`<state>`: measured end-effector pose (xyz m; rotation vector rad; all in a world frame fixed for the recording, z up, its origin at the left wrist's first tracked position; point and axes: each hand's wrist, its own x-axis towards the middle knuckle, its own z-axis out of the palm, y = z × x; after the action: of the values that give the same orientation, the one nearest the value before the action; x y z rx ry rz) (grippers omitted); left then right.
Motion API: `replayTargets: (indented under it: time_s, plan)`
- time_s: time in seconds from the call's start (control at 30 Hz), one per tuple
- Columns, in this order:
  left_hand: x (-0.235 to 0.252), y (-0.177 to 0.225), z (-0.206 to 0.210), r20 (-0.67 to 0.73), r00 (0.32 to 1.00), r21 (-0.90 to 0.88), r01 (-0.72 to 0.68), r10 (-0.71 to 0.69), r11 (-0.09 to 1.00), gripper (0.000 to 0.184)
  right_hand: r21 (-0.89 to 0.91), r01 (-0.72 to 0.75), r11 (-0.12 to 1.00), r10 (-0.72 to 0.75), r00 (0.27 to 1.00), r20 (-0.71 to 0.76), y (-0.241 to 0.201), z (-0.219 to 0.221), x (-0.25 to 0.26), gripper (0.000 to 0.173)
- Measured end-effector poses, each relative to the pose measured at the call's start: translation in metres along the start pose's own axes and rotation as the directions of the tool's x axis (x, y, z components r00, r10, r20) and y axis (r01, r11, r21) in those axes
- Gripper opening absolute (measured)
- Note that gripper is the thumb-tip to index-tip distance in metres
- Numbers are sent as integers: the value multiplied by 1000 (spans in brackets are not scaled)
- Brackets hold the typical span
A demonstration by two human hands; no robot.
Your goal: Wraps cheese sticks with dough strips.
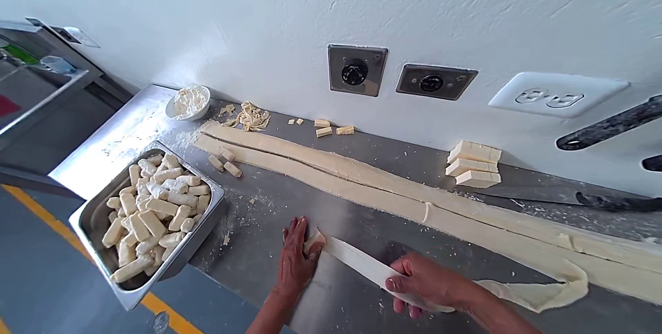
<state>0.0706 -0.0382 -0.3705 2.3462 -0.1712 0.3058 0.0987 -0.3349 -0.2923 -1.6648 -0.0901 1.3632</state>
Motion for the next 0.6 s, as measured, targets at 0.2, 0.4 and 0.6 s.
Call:
replayTargets:
  time_s: [0.2, 0.4, 0.6]
  plan:
    - [-14, 7, 18, -52, 983, 51, -173, 176, 984, 27, 161, 86, 983, -96, 994, 53, 11, 32, -11, 16]
    - [-15, 10, 3, 52, 986, 5, -161, 161, 987, 34, 7, 108, 994, -108, 991, 75, 11, 53, -8, 21]
    - [-8, 27, 20, 27, 995, -10, -96, 96, 995, 28, -365, 212, 906, -196, 977, 83, 5, 79, -10, 33]
